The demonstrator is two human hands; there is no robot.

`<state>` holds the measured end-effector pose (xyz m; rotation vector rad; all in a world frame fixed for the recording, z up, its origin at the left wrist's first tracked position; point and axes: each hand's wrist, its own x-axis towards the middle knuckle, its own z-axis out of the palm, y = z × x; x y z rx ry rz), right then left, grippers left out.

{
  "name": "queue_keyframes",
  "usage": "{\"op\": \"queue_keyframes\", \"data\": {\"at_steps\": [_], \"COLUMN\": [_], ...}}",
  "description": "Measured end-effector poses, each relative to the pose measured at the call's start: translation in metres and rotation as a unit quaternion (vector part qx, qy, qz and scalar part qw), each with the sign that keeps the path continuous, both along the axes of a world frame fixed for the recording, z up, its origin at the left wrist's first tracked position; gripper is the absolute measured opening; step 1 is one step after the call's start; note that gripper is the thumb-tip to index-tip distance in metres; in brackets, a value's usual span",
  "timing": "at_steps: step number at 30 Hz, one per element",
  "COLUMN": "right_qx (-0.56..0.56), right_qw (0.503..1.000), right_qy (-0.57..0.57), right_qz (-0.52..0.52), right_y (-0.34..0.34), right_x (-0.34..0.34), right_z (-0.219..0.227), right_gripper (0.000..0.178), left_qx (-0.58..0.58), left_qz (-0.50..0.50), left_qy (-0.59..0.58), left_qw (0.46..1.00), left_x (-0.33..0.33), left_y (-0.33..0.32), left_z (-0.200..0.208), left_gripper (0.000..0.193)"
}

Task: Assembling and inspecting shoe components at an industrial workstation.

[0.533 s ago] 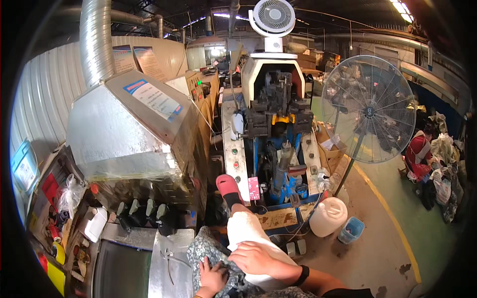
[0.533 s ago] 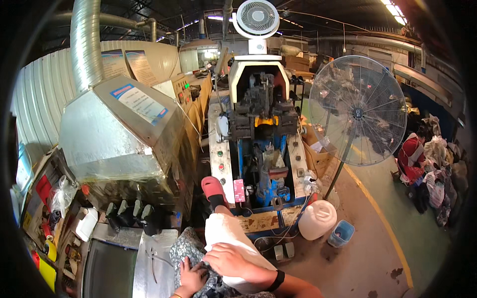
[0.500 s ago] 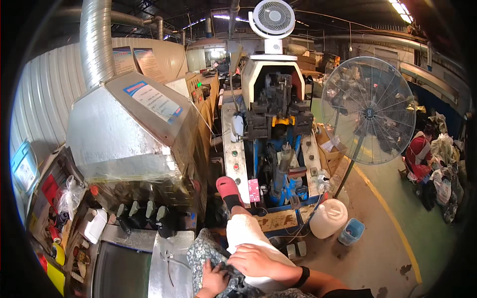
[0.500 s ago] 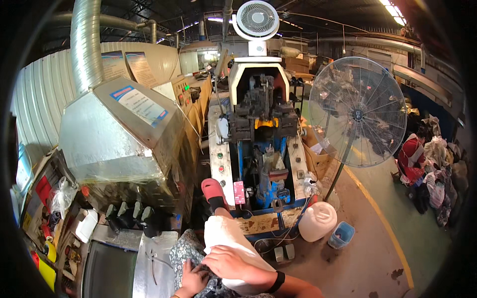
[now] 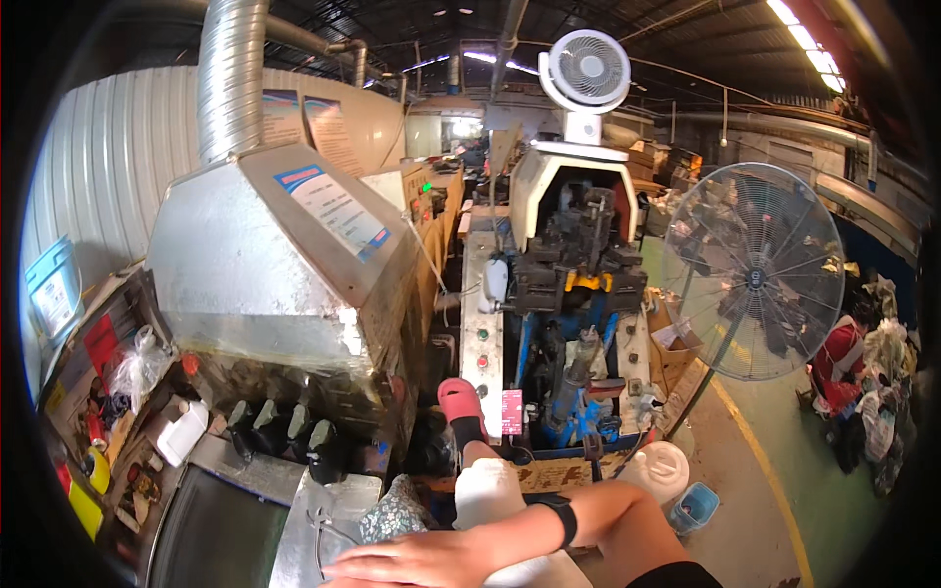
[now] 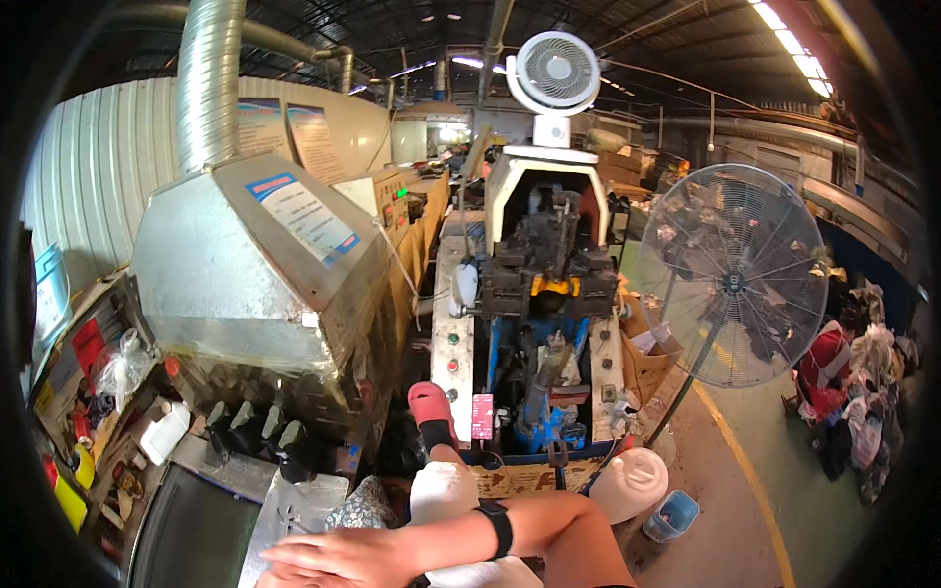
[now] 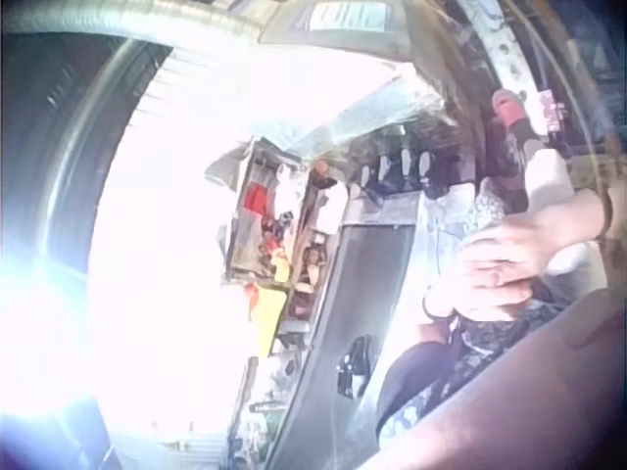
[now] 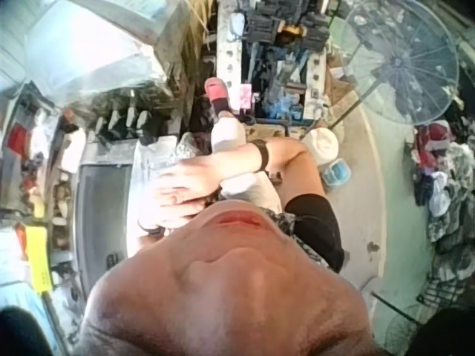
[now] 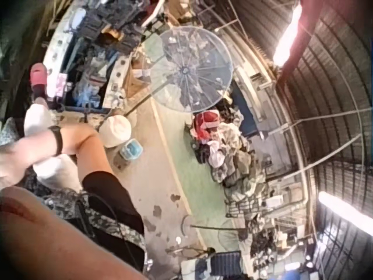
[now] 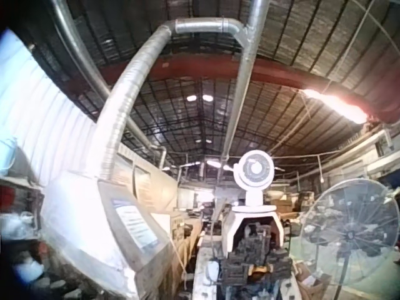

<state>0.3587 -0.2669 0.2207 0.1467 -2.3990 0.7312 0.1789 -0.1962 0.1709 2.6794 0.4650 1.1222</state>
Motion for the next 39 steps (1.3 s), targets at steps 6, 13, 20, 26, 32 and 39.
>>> {"op": "queue_keyframes", "data": {"at_steps": [6, 13, 20, 26, 32, 39], "right_qx": [-0.117, -0.308, -0.348, -0.161, -0.200, -0.122], "right_qw": [0.979, 0.925, 0.932, 0.976, 0.973, 0.968], "right_qy": [0.164, 0.148, 0.019, 0.098, 0.098, 0.090], "right_qz": [-0.046, -0.167, -0.102, -0.106, -0.063, -0.200], "right_y": [0.100, 0.158, 0.157, 0.136, 0.141, 0.140], "right_x": [-0.041, -0.088, -0.068, -0.044, -0.036, -0.022], "right_z": [-0.011, -0.089, -0.041, -0.012, -0.034, -0.035], "right_gripper": [0.039, 0.033, 0.032, 0.022, 0.021, 0.020], "left_qx": [0.076, -0.189, -0.140, -0.142, -0.168, -0.242], "left_qz": [0.038, 0.178, 0.129, 0.089, 0.172, 0.149], "left_qy": [-0.197, -0.500, -0.566, -0.532, -0.471, -0.467], "left_qw": [0.977, 0.826, 0.802, 0.830, 0.849, 0.838], "left_x": [0.005, 0.030, 0.041, 0.049, 0.061, 0.058], "left_y": [-0.030, 0.012, 0.007, -0.018, -0.023, -0.023], "left_z": [0.050, -0.026, -0.018, 0.000, -0.012, -0.009], "left_gripper": [0.018, 0.016, 0.017, 0.021, 0.019, 0.025]}}
